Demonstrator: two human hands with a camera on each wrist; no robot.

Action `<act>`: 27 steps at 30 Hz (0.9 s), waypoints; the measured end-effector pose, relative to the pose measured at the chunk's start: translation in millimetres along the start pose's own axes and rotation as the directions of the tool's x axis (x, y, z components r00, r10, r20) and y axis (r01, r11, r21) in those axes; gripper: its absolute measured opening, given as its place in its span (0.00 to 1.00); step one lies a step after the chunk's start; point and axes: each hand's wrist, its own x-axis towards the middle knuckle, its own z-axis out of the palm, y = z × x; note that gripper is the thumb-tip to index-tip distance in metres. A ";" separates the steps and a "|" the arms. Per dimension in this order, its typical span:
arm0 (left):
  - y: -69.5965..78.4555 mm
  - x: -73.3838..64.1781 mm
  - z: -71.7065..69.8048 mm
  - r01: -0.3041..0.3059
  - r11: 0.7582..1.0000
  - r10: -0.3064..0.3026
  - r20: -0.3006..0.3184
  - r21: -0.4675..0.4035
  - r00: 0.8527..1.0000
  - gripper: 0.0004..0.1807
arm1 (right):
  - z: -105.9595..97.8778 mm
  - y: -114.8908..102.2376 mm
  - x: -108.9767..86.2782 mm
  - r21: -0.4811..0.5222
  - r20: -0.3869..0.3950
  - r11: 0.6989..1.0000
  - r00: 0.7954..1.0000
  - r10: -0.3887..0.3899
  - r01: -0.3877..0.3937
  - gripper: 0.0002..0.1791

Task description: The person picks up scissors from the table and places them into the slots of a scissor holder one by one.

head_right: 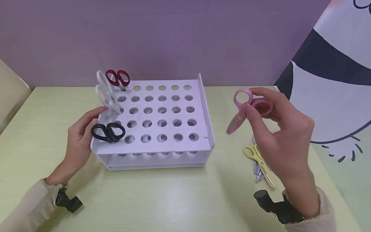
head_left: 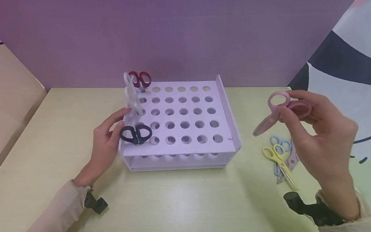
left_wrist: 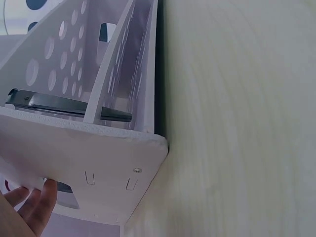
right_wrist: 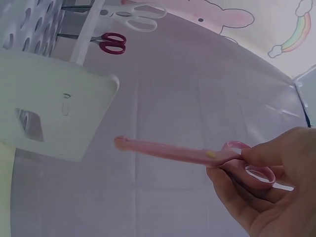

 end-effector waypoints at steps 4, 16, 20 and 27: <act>-0.6 -0.2 -0.1 -0.003 1.000 0.003 -0.002 0.008 1.000 0.19 | 5.5 -9.8 2.6 0.036 -0.042 0.999 0.999 -0.001 0.003 0.16; 2.1 0.6 -0.7 -0.003 1.000 0.003 0.000 0.002 1.000 0.19 | 21.9 -11.7 4.3 0.205 -0.116 0.975 0.992 -0.059 0.082 0.15; 2.3 0.9 -1.0 -0.003 1.000 0.003 0.002 0.001 1.000 0.19 | 29.0 -15.8 5.3 0.209 -0.115 0.973 0.991 -0.074 0.097 0.15; -0.6 1.0 -0.1 0.000 1.000 0.000 0.003 0.005 1.000 0.19 | 41.5 -28.5 7.7 0.163 -0.076 0.982 0.993 -0.087 0.098 0.14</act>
